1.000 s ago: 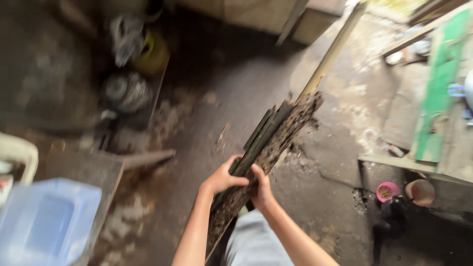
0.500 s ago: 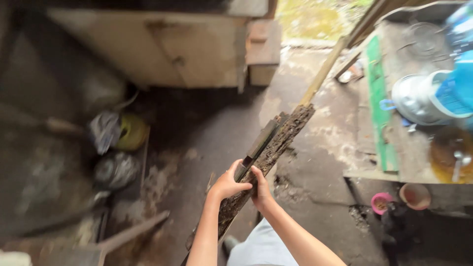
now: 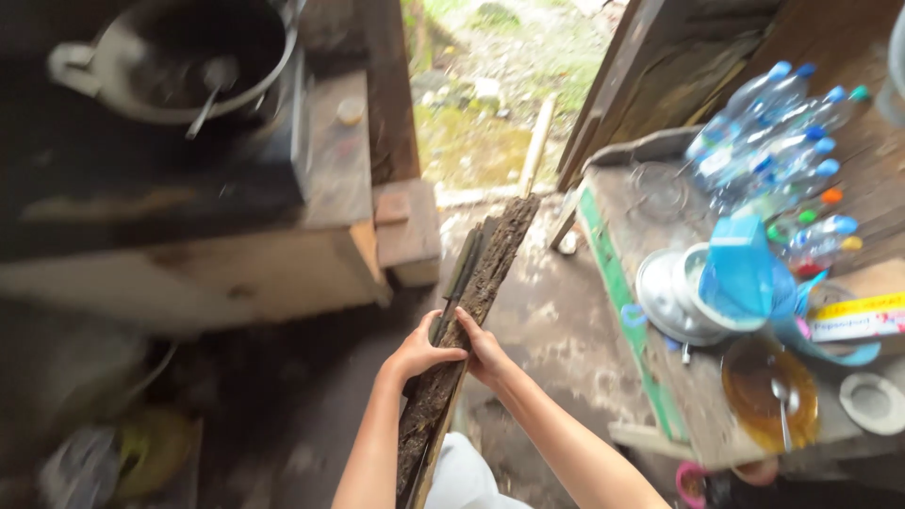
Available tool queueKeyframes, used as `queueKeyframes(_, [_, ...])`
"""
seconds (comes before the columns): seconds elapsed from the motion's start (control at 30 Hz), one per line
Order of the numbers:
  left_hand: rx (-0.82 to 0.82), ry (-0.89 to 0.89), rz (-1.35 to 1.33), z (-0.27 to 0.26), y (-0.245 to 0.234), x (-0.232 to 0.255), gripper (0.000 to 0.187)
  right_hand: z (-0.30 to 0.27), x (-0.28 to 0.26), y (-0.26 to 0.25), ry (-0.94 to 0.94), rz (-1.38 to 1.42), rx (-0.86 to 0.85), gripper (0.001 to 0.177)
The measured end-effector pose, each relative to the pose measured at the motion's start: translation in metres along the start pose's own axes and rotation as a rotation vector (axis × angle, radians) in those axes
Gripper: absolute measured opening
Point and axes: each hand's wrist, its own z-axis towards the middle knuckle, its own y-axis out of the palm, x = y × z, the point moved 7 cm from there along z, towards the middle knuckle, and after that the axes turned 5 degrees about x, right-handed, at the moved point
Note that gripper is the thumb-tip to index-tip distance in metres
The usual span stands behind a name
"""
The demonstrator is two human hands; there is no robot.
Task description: The recorder gathers pieces of wood and a large stone and carries them into a kitchen area.
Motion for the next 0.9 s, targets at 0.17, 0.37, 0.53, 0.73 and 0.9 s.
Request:
queueKeyframes(0.17, [-0.030,0.064,-0.069,0.139,-0.021,0.049,0.117,0.111,-0.100,0.008,-0.016,0.049,0.027,0.054])
queueKeyframes(0.37, [-0.136,0.011,-0.144,0.275,-0.048,0.151,0.109,0.210,-0.230,0.013,0.010,0.055,0.088,0.051])
queueKeyframes(0.53, [-0.098,-0.049,-0.140,0.383,-0.067,0.191,0.108,0.302,-0.311,0.017,0.073,0.087,0.030,0.048])
queueKeyframes(0.73, [-0.043,-0.001,-0.217,0.532,-0.063,0.209,0.109,0.408,-0.407,0.009,0.148,0.093,-0.077,0.046])
queueKeyframes(0.9, [-0.010,0.022,-0.313,0.621,-0.071,0.266,0.107,0.472,-0.505,0.003,0.108,0.021,0.020,0.049])
